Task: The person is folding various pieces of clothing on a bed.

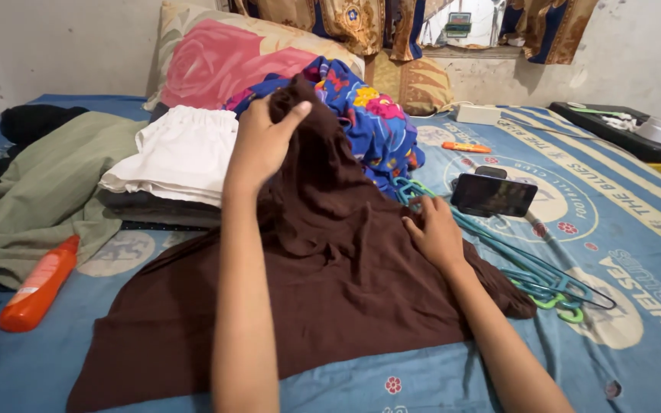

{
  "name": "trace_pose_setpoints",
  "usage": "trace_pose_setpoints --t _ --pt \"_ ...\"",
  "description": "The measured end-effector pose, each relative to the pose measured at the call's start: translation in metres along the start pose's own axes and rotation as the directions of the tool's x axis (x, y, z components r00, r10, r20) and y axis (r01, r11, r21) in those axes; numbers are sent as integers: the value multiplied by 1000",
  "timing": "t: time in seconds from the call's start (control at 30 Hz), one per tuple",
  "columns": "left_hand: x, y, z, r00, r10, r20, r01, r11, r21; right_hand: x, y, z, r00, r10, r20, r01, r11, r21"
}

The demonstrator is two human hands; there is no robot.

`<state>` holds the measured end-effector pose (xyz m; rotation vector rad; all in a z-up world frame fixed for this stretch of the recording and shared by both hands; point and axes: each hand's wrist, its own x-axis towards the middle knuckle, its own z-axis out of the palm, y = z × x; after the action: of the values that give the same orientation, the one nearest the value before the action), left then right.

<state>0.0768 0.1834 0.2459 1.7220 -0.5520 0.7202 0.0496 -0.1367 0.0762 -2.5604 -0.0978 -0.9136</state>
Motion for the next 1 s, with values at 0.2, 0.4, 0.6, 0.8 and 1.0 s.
trace_pose_setpoints --t 0.2,0.4,0.6,0.8,1.0 --pt "15 36 -42 804 576 151 -594 793 136 18 50 0 930 -315 -191 312 949 -48" --pt "-20 70 -137 770 273 577 -424 894 144 19 49 -25 970 -181 160 176 983 47" --pt "-60 34 -211 755 -30 656 -189 947 260 15 45 -66 963 -269 12 251 912 325" --pt "-116 -49 -273 475 -139 869 -100 972 211 -18 13 -140 794 -253 553 33 926 376" --pt "-173 -59 -263 335 -460 822 4 873 487 -75 10 -150 774 -177 608 149 984 96"
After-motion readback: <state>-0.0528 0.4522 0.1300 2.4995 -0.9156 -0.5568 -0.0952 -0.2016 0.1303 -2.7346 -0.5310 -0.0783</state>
